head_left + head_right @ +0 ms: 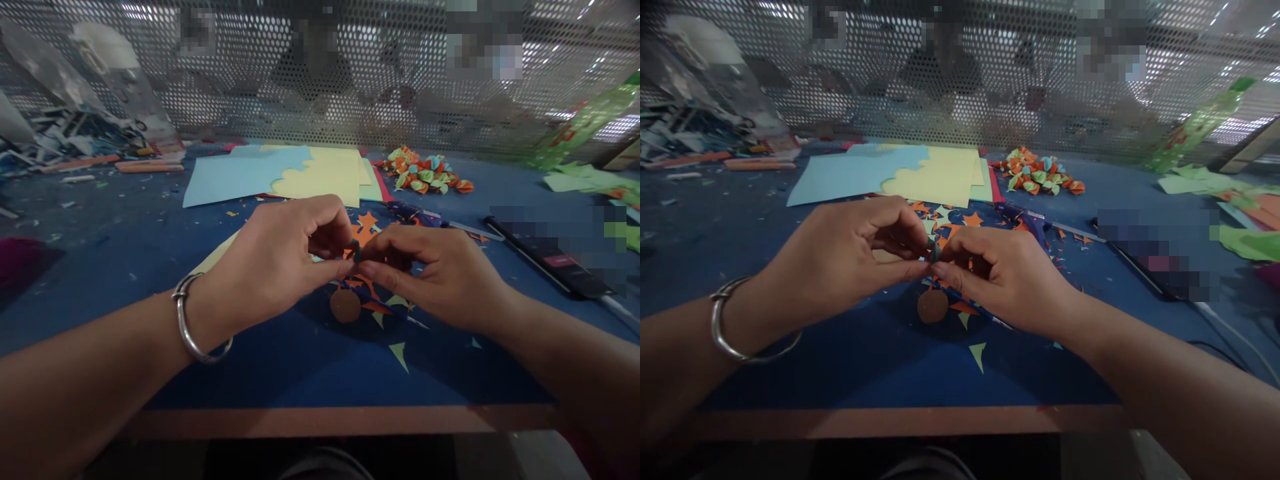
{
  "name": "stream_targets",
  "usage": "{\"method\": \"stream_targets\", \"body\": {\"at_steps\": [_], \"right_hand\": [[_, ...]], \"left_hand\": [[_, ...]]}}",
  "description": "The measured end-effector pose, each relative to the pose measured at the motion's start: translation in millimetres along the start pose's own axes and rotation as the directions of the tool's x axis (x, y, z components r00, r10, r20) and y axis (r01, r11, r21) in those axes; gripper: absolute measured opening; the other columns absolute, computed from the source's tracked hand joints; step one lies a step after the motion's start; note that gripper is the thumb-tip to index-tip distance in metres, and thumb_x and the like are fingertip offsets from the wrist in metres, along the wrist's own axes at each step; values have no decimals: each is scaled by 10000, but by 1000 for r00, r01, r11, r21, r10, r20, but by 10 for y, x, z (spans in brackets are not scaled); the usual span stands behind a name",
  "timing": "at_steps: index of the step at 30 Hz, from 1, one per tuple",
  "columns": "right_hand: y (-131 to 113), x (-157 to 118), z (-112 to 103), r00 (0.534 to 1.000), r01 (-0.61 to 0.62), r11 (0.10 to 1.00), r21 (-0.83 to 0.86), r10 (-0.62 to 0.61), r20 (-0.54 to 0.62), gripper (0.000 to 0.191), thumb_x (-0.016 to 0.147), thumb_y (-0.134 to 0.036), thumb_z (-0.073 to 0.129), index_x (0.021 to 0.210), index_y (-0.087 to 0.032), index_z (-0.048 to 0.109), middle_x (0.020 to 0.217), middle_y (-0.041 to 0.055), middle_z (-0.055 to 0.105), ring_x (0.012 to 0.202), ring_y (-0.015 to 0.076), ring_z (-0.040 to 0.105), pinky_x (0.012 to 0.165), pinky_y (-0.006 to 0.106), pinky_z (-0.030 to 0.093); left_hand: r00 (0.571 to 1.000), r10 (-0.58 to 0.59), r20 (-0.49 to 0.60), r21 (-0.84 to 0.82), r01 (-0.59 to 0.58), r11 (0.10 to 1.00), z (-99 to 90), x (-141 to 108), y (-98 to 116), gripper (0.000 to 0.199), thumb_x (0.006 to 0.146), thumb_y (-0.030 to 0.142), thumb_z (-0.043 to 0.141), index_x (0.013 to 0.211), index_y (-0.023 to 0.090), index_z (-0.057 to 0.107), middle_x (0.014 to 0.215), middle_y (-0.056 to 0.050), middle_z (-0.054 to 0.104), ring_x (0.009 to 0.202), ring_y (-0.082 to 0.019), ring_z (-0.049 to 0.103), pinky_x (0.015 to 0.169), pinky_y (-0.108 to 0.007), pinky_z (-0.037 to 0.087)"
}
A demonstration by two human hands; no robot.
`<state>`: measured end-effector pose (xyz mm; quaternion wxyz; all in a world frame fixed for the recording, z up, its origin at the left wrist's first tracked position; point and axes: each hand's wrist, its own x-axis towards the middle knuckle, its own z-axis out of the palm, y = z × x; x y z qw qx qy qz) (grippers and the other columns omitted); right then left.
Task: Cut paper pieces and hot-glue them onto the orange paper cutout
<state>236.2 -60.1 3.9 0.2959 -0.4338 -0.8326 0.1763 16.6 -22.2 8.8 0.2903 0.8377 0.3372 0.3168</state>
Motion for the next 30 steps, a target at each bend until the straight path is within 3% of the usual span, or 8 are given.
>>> {"method": "stream_targets", "body": {"at_steps": [17, 23, 30], "right_hand": [[4, 1, -21, 999, 42, 998, -35, -43, -25, 79, 899, -141, 622, 870, -144, 696, 686, -25, 637, 552, 71, 540, 516, 194, 410], [-5, -8, -33, 996, 59, 990, -128, -67, -55, 73, 896, -142, 620, 874, -148, 689, 712, -19, 648, 570, 81, 563, 552, 212, 424], [-7, -19, -4, 992, 105, 969, -224, -118, -48, 94, 900, -140, 581, 926, -167, 667, 751, -7, 666, 603, 107, 594, 575, 235, 426]], "left_hand": [[999, 50, 4, 89, -50, 995, -28, 2, 63, 111, 818, 235, 735, 867, 201, 642, 823, 28, 711, 734, -113, 679, 677, -224, 516], [996, 84, -13, 178, -80, 981, -39, -1, 107, 94, 807, 120, 637, 849, 200, 663, 794, 33, 694, 677, -94, 620, 616, -228, 465], [999, 47, 16, 144, -49, 988, -38, -6, 107, 68, 825, 149, 622, 837, 207, 656, 787, 27, 700, 679, -108, 617, 608, -246, 457]]}}
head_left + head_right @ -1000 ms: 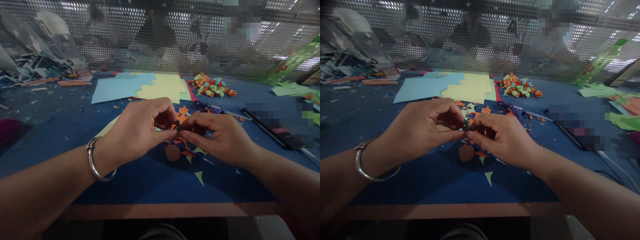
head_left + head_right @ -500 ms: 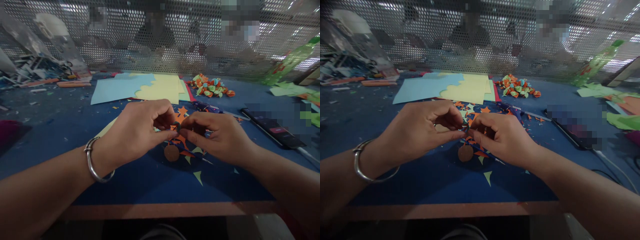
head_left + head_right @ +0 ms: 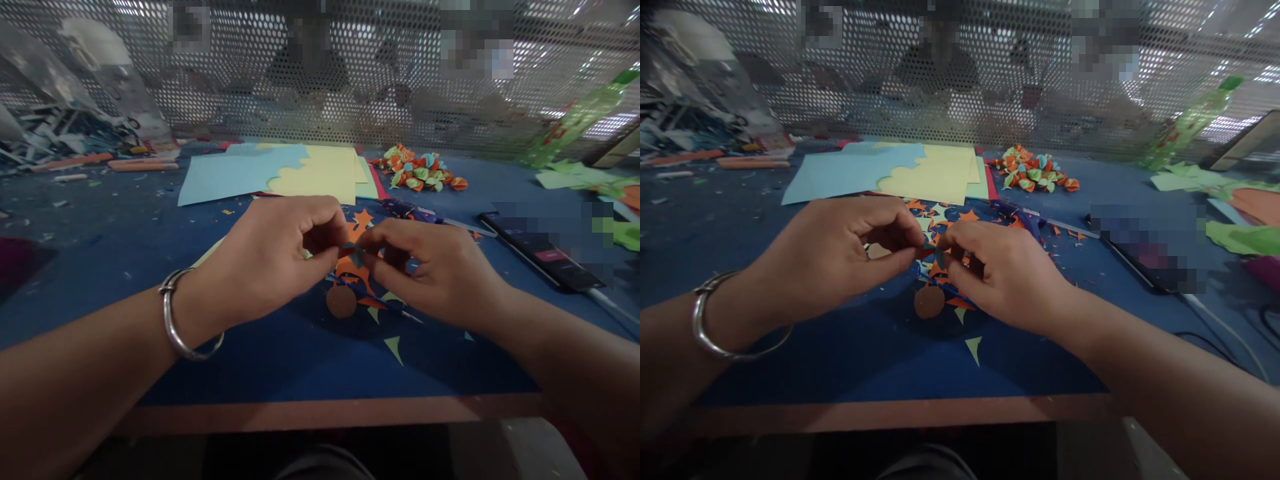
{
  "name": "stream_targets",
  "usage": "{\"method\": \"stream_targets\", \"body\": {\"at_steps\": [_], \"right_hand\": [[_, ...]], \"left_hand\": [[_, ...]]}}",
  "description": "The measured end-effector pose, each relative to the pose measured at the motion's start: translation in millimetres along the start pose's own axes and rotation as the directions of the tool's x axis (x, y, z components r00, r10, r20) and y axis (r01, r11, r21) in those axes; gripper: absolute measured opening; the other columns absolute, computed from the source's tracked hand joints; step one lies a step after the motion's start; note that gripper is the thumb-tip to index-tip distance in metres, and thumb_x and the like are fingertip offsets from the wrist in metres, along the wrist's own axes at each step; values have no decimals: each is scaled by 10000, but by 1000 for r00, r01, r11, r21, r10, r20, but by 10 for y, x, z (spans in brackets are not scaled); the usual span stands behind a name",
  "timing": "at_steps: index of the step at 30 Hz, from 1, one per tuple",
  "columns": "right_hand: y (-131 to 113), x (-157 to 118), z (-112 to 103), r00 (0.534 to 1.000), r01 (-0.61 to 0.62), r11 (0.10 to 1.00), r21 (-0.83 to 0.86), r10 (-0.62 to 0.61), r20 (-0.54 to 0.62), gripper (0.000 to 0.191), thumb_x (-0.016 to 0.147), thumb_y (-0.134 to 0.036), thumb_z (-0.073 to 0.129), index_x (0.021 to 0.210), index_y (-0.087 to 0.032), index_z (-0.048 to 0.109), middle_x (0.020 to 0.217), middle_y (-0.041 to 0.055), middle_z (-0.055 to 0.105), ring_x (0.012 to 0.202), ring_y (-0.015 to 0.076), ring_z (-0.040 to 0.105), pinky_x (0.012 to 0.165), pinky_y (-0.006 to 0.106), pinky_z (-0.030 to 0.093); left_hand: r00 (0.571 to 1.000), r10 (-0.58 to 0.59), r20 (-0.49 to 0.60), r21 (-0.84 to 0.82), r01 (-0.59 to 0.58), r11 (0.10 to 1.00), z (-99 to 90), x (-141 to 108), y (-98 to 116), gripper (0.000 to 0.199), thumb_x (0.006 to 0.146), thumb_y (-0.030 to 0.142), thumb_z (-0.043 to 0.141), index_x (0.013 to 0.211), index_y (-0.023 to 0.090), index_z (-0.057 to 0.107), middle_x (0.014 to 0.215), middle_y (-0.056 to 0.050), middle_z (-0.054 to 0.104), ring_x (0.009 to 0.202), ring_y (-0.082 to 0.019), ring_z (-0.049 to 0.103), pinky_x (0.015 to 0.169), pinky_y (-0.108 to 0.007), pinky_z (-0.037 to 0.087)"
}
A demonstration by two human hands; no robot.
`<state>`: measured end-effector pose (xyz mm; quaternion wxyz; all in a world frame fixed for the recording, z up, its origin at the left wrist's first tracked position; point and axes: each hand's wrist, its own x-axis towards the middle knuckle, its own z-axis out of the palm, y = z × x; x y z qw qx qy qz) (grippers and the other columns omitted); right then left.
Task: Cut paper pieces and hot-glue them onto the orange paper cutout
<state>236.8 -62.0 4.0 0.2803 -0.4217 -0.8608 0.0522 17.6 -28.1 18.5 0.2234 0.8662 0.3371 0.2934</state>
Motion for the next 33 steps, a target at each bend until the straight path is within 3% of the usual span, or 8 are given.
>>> {"method": "stream_targets", "body": {"at_steps": [13, 23, 29, 33], "right_hand": [[-28, 6, 29, 999, 43, 999, -30, -43, -6, 139, 898, -112, 556, 817, -185, 642, 726, 12, 657, 626, 132, 589, 592, 255, 414], [-1, -19, 16, 996, 87, 996, -31, -86, 25, 151, 866, -79, 546, 837, -190, 645, 747, 5, 670, 638, 131, 574, 596, 254, 392], [7, -24, 32, 995, 95, 995, -32, -95, 17, 139, 898, -115, 551, 829, -182, 651, 749, 19, 682, 652, 144, 613, 604, 267, 428], [-9, -47, 29, 996, 94, 996, -7, -94, -4, 123, 909, -125, 569, 880, -203, 659, 826, 21, 727, 738, 161, 669, 661, 278, 474]], "left_hand": [[1000, -9, -2, -67, 9, 998, 11, -17, -27, 75, 823, 172, 627, 858, 234, 653, 827, 12, 726, 723, -148, 666, 652, -275, 495], [999, 34, 34, 30, -35, 999, -29, 6, 27, 145, 807, 154, 631, 916, 223, 699, 950, 9, 748, 881, -165, 676, 797, -277, 489], [988, 82, 131, -110, -68, 992, -15, -2, -25, 241, 807, 153, 642, 1033, 234, 661, 1067, 12, 731, 990, -160, 682, 875, -267, 513], [988, 72, 133, -195, -45, 980, 17, -7, -76, 367, 792, 164, 677, 1138, 243, 582, 1132, -16, 695, 1018, -177, 680, 839, -280, 550]]}}
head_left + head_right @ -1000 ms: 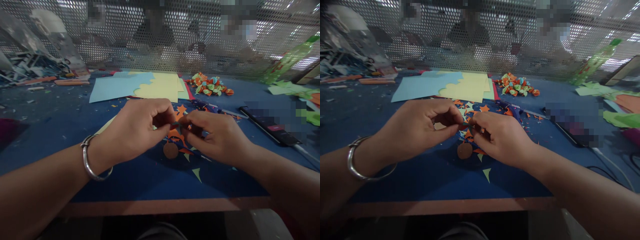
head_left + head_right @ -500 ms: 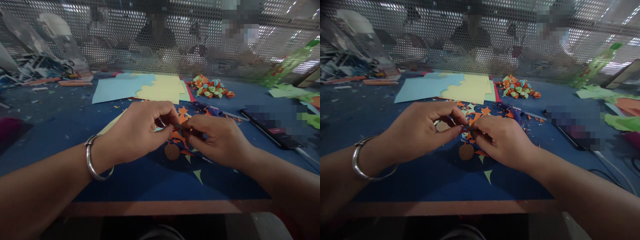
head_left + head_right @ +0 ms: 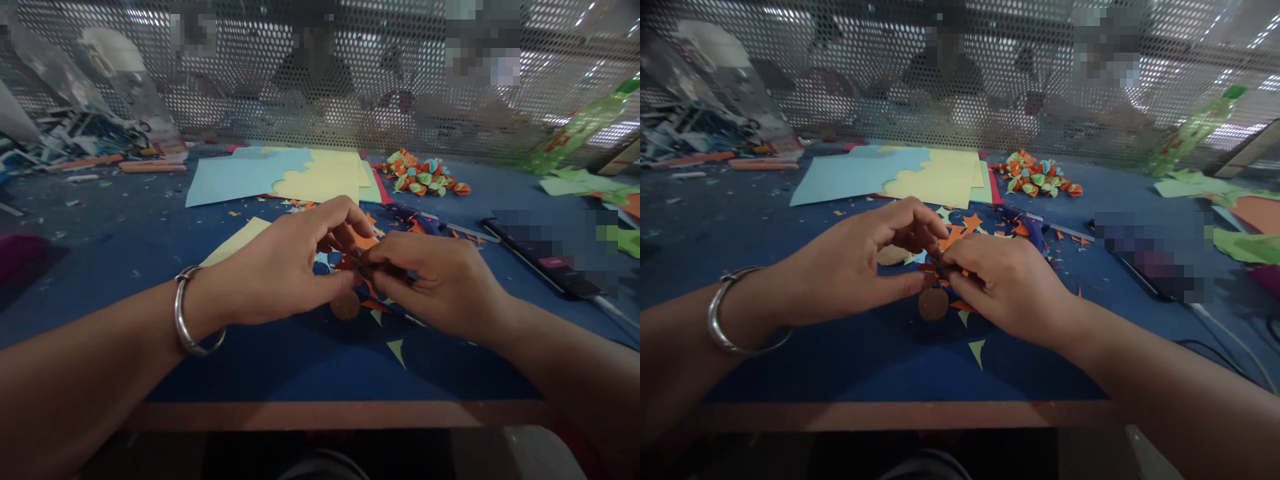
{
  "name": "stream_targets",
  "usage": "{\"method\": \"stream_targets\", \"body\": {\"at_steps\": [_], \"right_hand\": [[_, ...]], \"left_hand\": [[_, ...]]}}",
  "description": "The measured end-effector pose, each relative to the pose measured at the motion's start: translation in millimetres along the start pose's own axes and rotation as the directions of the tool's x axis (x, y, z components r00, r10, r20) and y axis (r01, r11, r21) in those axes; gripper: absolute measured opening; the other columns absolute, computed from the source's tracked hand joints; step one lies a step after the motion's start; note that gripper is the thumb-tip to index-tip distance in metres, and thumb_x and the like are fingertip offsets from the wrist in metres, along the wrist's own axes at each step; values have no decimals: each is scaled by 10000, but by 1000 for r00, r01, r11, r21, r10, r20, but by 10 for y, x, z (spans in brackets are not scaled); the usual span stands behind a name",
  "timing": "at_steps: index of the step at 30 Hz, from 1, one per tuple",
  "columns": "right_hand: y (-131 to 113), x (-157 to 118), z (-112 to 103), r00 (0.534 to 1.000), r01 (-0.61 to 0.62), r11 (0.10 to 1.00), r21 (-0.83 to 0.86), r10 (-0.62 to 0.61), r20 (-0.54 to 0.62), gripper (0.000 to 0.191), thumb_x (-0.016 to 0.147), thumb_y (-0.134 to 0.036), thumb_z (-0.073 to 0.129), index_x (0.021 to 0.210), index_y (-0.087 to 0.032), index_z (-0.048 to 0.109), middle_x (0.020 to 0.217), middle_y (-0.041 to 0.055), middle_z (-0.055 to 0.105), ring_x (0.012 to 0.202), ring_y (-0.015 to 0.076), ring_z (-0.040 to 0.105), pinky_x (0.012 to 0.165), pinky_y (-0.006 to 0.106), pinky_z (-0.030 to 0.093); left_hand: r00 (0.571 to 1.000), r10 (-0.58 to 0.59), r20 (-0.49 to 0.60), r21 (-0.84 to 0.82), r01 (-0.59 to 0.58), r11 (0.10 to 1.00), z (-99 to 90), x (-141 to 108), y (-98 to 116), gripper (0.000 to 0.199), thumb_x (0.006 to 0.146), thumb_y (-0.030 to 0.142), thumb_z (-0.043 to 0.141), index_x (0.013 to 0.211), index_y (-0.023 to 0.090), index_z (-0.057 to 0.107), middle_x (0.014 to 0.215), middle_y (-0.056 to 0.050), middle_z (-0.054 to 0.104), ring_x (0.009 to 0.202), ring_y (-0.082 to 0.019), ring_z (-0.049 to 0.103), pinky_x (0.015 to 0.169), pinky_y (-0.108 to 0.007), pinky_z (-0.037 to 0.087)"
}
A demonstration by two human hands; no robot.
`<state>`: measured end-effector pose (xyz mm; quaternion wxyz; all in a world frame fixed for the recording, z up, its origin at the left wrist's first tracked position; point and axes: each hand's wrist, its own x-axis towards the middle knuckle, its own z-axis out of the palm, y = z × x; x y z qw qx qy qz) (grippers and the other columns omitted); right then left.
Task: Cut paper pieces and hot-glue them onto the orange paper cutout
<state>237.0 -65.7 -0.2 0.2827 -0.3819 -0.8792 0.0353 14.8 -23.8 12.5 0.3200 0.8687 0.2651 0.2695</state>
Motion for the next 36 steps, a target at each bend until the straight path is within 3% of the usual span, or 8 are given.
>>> {"method": "stream_targets", "body": {"at_steps": [8, 19, 24, 30, 36], "right_hand": [[-51, 2, -6, 997, -70, 996, 63, 72, -28, 110, 897, -144, 602, 984, -173, 663, 796, -3, 709, 639, 123, 642, 615, 252, 470], [-44, -13, -25, 1000, -29, 997, 74, 30, -5, 134, 927, -164, 584, 1021, -216, 663, 868, 7, 736, 679, 136, 662, 654, 272, 493], [-40, -10, -12, 999, -40, 991, 128, 40, 5, 144, 888, -106, 582, 968, -199, 657, 842, 1, 714, 699, 130, 641, 660, 262, 484], [-31, -2, -5, 1000, -27, 989, 146, 27, 0, 129, 881, -84, 600, 941, -185, 653, 798, -18, 679, 664, 103, 610, 642, 236, 472], [-36, 0, -7, 1000, -11, 987, 160, 13, -11, 100, 921, -117, 592, 968, -176, 656, 832, -10, 691, 672, 96, 620, 654, 228, 481]], "left_hand": [[997, -16, 78, -167, 29, 986, 49, 15, 20, 456, 790, 137, 696, 1192, 245, 512, 1091, -25, 702, 1034, -189, 686, 909, -333, 561], [987, -55, 150, -374, 109, 921, 14, 36, -7, 473, 814, 269, 783, 1197, 220, 509, 1001, -21, 673, 924, -159, 695, 845, -301, 570], [980, -150, 130, -422, 192, 886, 17, 57, 26, 363, 876, 269, 716, 1181, 203, 532, 1060, -56, 679, 962, -169, 691, 826, -294, 579], [945, -277, 175, -578, 327, 748, -26, 102, -7, 213, 953, 259, 594, 1159, 207, 579, 1108, -69, 702, 965, -159, 711, 813, -281, 580], [917, -322, 235, -544, 398, 738, -63, 114, -43, 233, 942, 238, 609, 1172, 207, 606, 1106, -62, 708, 923, -146, 701, 741, -251, 553]]}}
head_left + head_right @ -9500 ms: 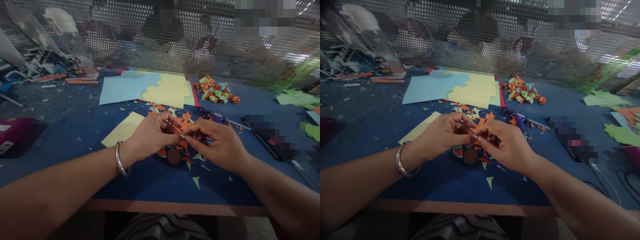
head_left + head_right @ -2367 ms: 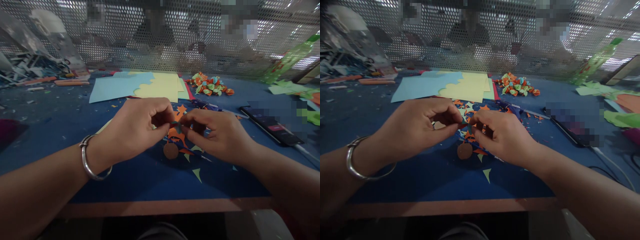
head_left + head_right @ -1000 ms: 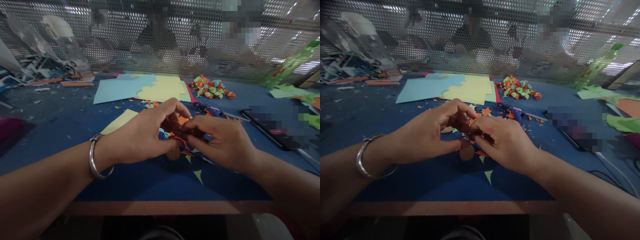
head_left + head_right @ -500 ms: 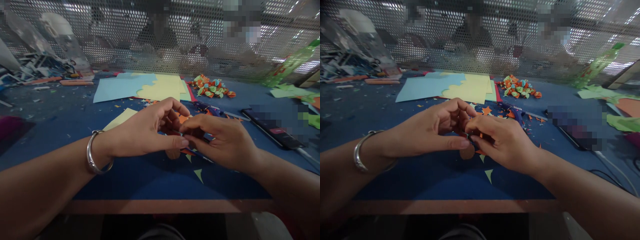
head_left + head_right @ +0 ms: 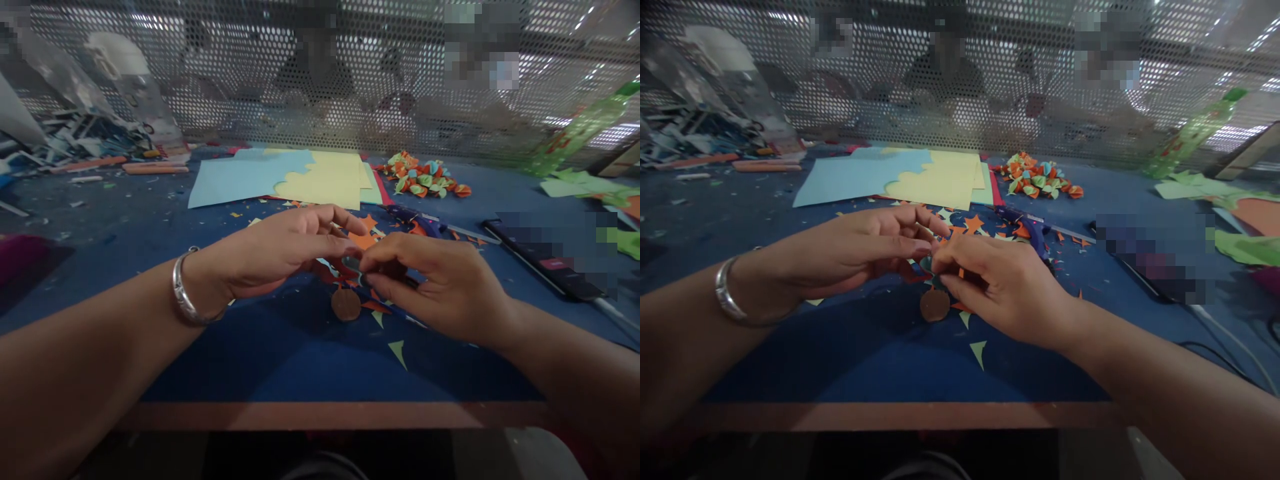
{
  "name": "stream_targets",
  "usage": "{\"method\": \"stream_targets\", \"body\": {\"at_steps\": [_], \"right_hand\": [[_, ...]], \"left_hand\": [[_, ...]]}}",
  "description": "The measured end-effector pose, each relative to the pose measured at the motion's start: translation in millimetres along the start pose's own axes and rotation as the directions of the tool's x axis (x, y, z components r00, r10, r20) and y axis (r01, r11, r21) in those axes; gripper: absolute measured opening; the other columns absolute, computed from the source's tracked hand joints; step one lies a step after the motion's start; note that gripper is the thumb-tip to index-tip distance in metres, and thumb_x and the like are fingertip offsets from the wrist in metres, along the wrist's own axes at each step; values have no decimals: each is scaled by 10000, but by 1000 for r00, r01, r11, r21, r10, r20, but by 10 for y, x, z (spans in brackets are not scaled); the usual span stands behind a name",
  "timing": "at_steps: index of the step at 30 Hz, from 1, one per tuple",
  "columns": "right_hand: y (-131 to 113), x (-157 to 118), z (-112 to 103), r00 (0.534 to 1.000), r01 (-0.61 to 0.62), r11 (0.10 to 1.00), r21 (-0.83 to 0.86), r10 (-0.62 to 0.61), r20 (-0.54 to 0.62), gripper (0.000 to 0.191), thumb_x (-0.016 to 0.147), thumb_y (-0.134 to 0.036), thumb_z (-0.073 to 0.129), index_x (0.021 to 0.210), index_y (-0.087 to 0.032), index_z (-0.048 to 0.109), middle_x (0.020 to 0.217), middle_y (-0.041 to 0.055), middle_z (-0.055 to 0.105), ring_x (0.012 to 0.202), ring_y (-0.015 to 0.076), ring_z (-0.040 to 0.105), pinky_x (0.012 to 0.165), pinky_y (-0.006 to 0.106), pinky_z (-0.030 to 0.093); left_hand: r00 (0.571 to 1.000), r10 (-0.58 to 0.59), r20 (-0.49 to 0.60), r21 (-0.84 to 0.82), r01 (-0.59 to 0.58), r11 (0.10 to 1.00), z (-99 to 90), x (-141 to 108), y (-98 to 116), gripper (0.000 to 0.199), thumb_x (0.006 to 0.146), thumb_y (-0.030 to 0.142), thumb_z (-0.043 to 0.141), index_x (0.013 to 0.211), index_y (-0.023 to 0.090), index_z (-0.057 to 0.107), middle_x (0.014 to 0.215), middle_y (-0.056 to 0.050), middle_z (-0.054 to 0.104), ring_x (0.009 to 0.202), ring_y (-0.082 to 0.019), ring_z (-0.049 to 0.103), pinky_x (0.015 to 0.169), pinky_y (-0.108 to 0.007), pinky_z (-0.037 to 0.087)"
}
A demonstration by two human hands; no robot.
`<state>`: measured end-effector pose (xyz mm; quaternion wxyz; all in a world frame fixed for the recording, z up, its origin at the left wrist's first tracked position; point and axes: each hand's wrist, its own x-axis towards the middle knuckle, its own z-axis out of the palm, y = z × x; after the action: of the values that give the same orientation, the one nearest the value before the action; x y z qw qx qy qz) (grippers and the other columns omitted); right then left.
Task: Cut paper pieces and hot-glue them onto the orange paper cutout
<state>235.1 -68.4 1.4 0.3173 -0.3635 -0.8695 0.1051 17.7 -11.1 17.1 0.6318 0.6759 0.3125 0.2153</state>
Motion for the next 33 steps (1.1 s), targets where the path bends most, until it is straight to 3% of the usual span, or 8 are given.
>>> {"method": "stream_targets", "body": {"at_steps": [7, 12, 19, 25, 27, 29, 33], "right_hand": [[-25, -13, -7, 998, 65, 997, -30, -65, 4, 118, 900, -76, 619, 956, -175, 650, 795, -34, 679, 668, 81, 611, 655, 206, 454], [-54, -7, -7, 996, 87, 996, -15, -86, 5, 109, 909, -74, 621, 957, -169, 644, 822, -32, 694, 702, 73, 624, 650, 189, 450], [-64, -22, 10, 996, 84, 996, 3, -84, -25, 142, 904, -63, 633, 963, -191, 643, 863, -34, 711, 706, 71, 635, 654, 190, 470], [-111, -17, 6, 996, 87, 996, 3, -87, -10, 137, 891, -57, 649, 925, -189, 642, 779, -50, 691, 643, 63, 611, 622, 186, 459], [-109, -13, 6, 995, 95, 995, 9, -95, -12, 133, 890, -57, 650, 925, -185, 642, 793, -46, 692, 648, 62, 609, 617, 187, 455], [-92, -10, 7, 996, 90, 996, 11, -90, -10, 128, 891, -60, 648, 929, -183, 644, 798, -43, 689, 655, 65, 612, 622, 191, 459], [-43, -12, 10, 998, 53, 999, 2, -52, -47, 101, 906, -85, 628, 933, -180, 653, 801, -37, 681, 639, 65, 610, 624, 194, 468]], "left_hand": [[996, -53, 71, -129, 62, 990, 62, 6, 1, 254, 928, 217, 638, 1180, 202, 606, 1148, -52, 683, 958, -132, 660, 769, -238, 510], [990, -96, 101, -221, 116, 968, 93, 16, -3, 261, 904, 148, 652, 1153, 210, 601, 1070, -13, 670, 905, -103, 646, 785, -232, 494], [989, -115, 89, -310, 137, 941, 129, 20, 3, 277, 882, 81, 637, 1124, 201, 575, 993, -9, 668, 819, -98, 653, 759, -234, 504], [980, -116, 161, -322, 163, 932, 139, 16, 12, 334, 870, 46, 611, 1160, 208, 573, 996, -11, 656, 729, -79, 631, 668, -215, 507], [986, -110, 129, -309, 145, 940, 141, 16, 4, 311, 889, 92, 623, 1176, 201, 570, 993, -17, 661, 747, -86, 640, 691, -225, 519], [997, -66, 27, -259, 71, 963, 131, 11, -8, 260, 914, 160, 633, 1165, 194, 575, 968, -13, 657, 766, -89, 640, 704, -224, 519], [965, 167, -200, 47, -161, 986, 66, -30, -6, 145, 891, 192, 664, 1034, 186, 637, 941, -2, 655, 743, -78, 606, 668, -202, 483]]}}
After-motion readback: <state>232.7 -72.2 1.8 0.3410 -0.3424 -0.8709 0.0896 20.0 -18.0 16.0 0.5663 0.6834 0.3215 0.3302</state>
